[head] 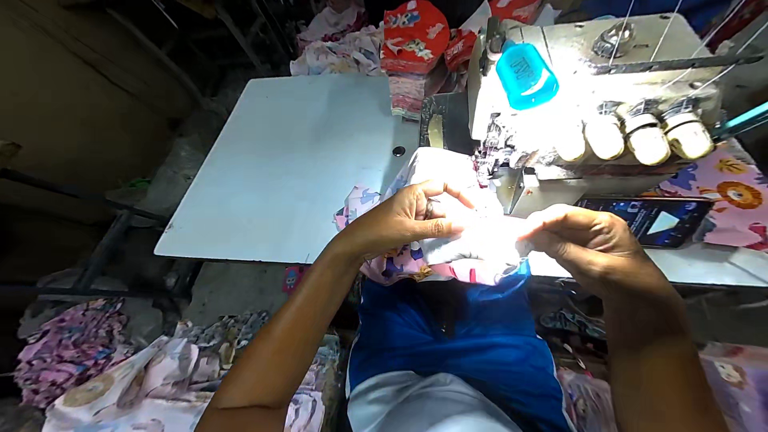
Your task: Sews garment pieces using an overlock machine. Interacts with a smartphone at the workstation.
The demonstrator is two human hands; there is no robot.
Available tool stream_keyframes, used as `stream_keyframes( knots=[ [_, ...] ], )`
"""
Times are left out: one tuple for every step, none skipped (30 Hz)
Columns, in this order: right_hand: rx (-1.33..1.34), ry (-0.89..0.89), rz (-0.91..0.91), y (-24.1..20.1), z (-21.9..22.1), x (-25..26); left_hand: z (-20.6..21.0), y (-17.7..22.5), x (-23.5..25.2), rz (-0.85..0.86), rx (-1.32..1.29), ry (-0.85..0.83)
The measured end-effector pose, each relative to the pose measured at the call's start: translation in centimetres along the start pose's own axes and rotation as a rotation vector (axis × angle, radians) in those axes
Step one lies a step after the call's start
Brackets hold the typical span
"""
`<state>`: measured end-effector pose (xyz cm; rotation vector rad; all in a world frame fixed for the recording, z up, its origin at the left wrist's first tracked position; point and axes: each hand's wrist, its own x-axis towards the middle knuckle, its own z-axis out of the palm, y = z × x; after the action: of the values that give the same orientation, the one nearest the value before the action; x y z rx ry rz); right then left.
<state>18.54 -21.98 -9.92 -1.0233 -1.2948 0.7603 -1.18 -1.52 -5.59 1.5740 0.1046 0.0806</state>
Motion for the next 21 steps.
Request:
stream_keyframes(
  knots=[
    [-0.005, 0.012, 0.014, 0.0, -0.1, 0.0, -0.3, 0.1, 0.1, 0.000, 0.022, -0.006],
    [-0.009, 0.021, 0.026, 0.1, -0.2, 0.0, -0.4, 0.3, 0.1, -0.003, 0.045, -0.003],
    [-0.012, 0.027, 0.033, 0.1, -0.2, 0.0, -0.5, 0.5, 0.2, 0.001, 0.075, -0.002],
    [-0.015, 0.032, 0.040, 0.2, -0.3, 0.0, -0.6, 0.6, 0.2, 0.011, 0.109, -0.005],
    [-0.017, 0.032, 0.046, 0.3, -0.3, 0.0, -0.8, 0.8, 0.2, 0.025, 0.148, -0.015],
    [-0.015, 0.031, 0.048, 0.4, -0.4, 0.0, -1.0, 0.9, 0.3, 0.040, 0.174, -0.029],
    [-0.012, 0.032, 0.051, 0.4, -0.4, 0.1, -1.2, 1.0, 0.3, 0.051, 0.199, -0.050],
    [-0.017, 0.037, 0.057, 0.5, -0.3, 0.2, -1.3, 1.0, 0.3, 0.057, 0.223, -0.074],
    [-0.031, 0.043, 0.068, 0.5, -0.3, 0.2, -1.5, 1.1, 0.4, 0.057, 0.252, -0.091],
    [-0.047, 0.047, 0.085, 0.5, -0.2, 0.3, -1.6, 1.3, 0.4, 0.056, 0.296, -0.094],
    [-0.065, 0.052, 0.106, 0.4, -0.2, 0.3, -1.6, 1.4, 0.4, 0.066, 0.379, -0.076],
    [-0.085, 0.064, 0.127, 0.3, -0.1, 0.4, -1.6, 1.7, 0.3, 0.085, 0.504, -0.044],
    [-0.103, 0.071, 0.142, 0.2, -0.1, 0.4, -1.6, 2.0, 0.2, 0.099, 0.647, -0.003],
    [-0.121, 0.080, 0.154, 0.1, 0.0, 0.5, -1.4, 2.2, 0.1, 0.113, 0.782, 0.028],
    [-0.139, 0.088, 0.158, 0.1, 0.1, 0.5, -1.2, 2.4, 0.2, 0.131, 0.882, 0.049],
    [-0.157, 0.095, 0.161, 0.2, 0.2, 0.6, -1.1, 2.4, 0.2, 0.148, 0.957, 0.053],
    [-0.178, 0.105, 0.163, 0.2, 0.4, 0.7, -0.9, 2.2, 0.4, 0.157, 1.024, 0.051],
    [-0.193, 0.119, 0.165, 0.3, 0.6, 0.8, -0.8, 2.0, 0.5, 0.149, 1.088, 0.059],
    [-0.197, 0.136, 0.164, 0.4, 1.0, 0.9, -0.6, 1.9, 0.6, 0.143, 1.149, 0.072],
    [-0.209, 0.154, 0.159, 0.7, 1.3, 0.9, -0.5, 1.6, 0.8, 0.150, 1.215, 0.091],
    [-0.226, 0.176, 0.159, 0.8, 1.7, 1.0, -0.4, 1.3, 0.9, 0.167, 1.277, 0.108]
  ],
)
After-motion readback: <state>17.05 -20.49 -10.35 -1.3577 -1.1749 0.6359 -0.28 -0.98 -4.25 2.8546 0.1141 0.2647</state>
